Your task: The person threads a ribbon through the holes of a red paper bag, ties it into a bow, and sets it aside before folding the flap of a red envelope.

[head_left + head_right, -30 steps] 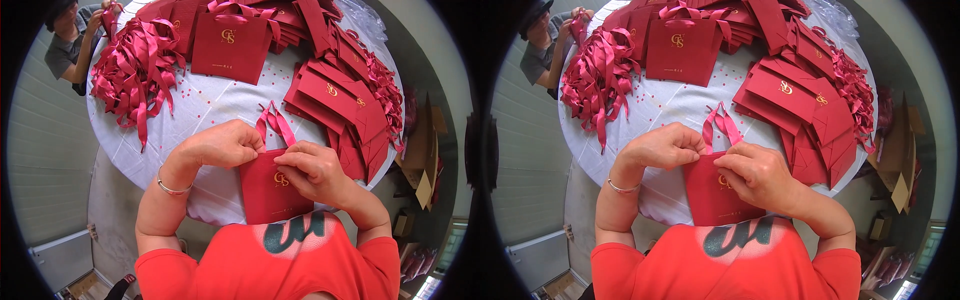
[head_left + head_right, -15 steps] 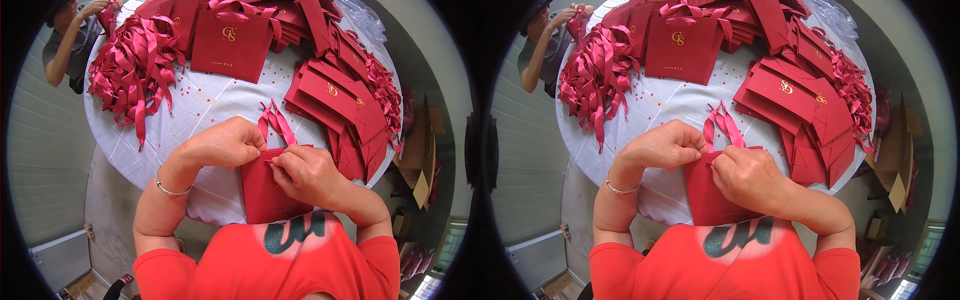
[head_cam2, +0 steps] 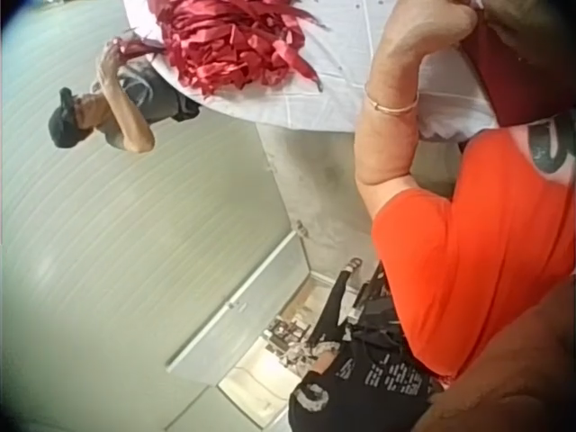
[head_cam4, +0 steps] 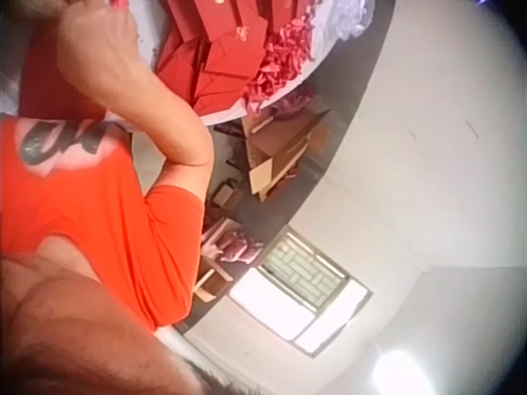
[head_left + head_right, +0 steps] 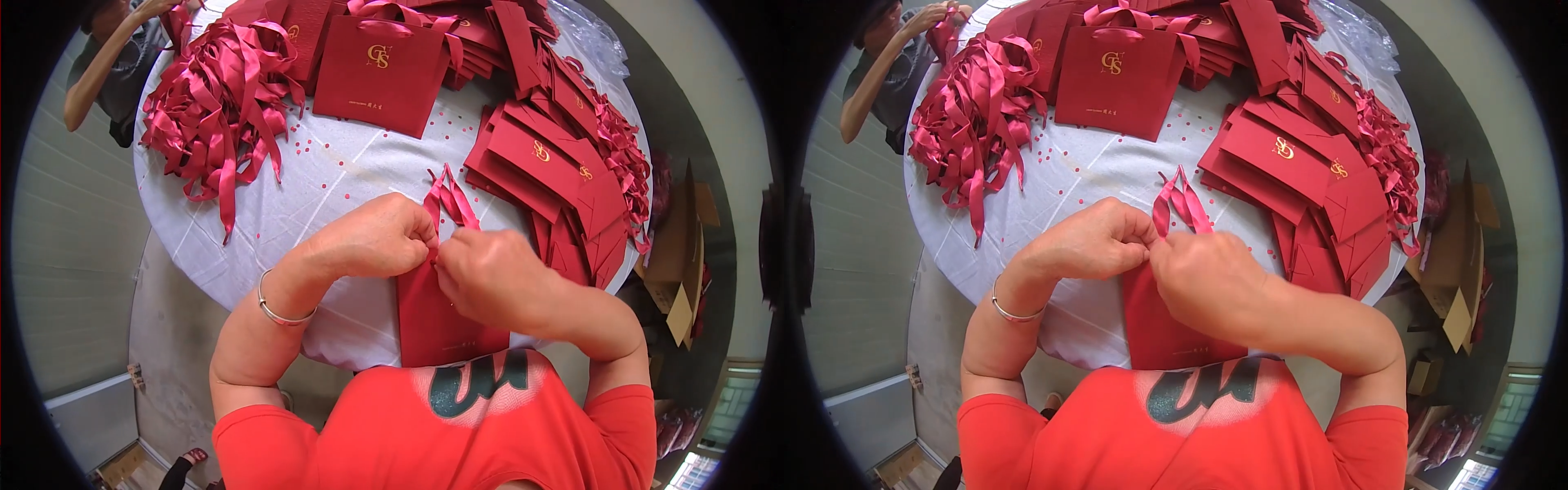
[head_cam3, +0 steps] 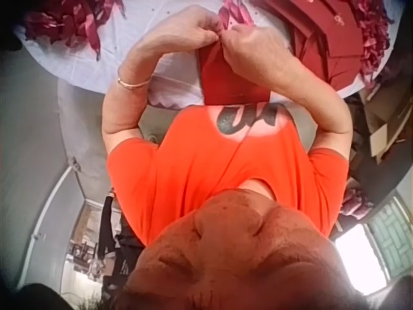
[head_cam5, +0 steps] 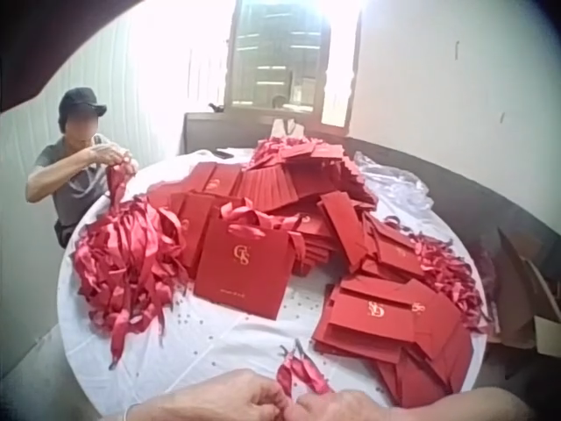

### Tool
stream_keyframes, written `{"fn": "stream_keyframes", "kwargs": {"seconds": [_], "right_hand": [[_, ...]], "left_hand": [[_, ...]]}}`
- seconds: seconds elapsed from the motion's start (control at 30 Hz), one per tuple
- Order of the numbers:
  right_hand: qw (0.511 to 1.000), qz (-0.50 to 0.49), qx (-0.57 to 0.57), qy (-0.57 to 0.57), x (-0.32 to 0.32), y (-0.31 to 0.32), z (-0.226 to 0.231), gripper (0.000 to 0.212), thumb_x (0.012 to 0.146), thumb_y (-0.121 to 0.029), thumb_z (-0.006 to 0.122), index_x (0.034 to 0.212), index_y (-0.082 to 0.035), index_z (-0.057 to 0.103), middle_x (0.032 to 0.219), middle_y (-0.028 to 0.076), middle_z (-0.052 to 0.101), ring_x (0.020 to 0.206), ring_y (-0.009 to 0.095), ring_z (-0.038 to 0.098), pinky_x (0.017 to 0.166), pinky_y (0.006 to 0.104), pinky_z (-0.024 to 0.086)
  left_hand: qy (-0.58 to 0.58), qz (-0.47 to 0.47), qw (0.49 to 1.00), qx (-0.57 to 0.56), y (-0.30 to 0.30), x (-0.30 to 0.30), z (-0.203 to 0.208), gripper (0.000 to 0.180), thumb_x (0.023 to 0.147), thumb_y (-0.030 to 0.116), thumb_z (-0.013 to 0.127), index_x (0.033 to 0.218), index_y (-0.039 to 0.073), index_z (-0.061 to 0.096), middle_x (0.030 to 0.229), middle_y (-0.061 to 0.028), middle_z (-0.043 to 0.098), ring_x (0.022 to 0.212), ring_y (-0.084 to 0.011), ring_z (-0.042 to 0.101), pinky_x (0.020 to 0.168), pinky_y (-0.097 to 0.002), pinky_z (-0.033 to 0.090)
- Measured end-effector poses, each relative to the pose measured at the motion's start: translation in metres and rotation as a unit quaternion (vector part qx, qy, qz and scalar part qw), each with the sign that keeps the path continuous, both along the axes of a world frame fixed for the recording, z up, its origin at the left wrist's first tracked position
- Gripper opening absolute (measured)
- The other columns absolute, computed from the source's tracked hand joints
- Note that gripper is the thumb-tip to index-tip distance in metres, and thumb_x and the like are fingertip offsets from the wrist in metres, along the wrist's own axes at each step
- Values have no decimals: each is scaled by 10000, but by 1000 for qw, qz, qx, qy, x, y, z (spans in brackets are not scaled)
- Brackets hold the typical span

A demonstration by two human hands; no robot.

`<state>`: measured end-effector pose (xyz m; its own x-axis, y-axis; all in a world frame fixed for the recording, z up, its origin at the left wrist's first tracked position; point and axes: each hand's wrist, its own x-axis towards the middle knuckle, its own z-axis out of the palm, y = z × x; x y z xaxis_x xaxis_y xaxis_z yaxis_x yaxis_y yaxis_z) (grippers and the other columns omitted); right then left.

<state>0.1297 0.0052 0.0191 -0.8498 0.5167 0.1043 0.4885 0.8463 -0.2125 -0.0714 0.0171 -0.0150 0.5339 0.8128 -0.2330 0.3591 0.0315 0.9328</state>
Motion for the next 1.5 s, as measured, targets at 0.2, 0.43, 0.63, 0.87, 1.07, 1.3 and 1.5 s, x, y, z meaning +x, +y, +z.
{"fn": "stream_keyframes", "kwargs": {"seconds": [0.2,0.43,0.63,0.87,1.07,1.3,1.5], "right_hand": [[998,-52,-15,-10,-6,-7,-5,171,822,-158,669,807,11,647,734,164,669,691,339,689,619,437,556],[892,-107,-412,153,33,42,12,308,883,-303,768,885,4,737,732,82,679,699,117,629,626,316,483],[829,-94,-536,130,33,63,1,186,917,-150,703,1023,2,716,894,47,719,826,109,647,742,289,520],[843,-41,-535,39,16,68,5,238,898,-151,712,1084,-3,689,915,71,724,852,122,665,760,285,528],[817,-77,-569,-52,7,77,6,278,836,-114,755,1084,-7,690,850,48,710,752,103,620,667,264,494],[731,-153,-660,80,2,69,-10,350,707,-18,797,1032,16,671,795,47,680,689,104,598,582,258,460],[782,-244,-534,209,7,81,-14,292,737,-9,783,976,28,620,793,82,701,711,126,663,619,273,515]], "left_hand": [[11,-15,999,33,0,0,0,232,765,36,575,913,-49,732,721,-216,683,679,-244,674,659,-379,525],[18,-27,998,55,-5,1,11,203,778,45,610,945,-16,707,728,-210,688,705,-325,696,658,-402,522],[107,-78,979,157,-8,0,23,302,791,76,778,1080,43,695,752,-85,730,643,-188,670,639,-312,525],[28,-85,973,214,-15,4,24,127,805,49,803,929,48,779,714,-89,722,600,-178,697,563,-275,527],[21,-67,958,277,-21,7,23,135,778,76,818,908,85,783,712,-93,710,594,-227,678,558,-309,524],[35,-57,953,294,-23,12,26,146,745,35,823,879,71,780,690,-72,708,570,-174,669,545,-278,507],[10,-48,964,263,-23,14,23,122,747,4,790,857,49,762,683,-21,706,522,-71,601,497,-231,453]]}}
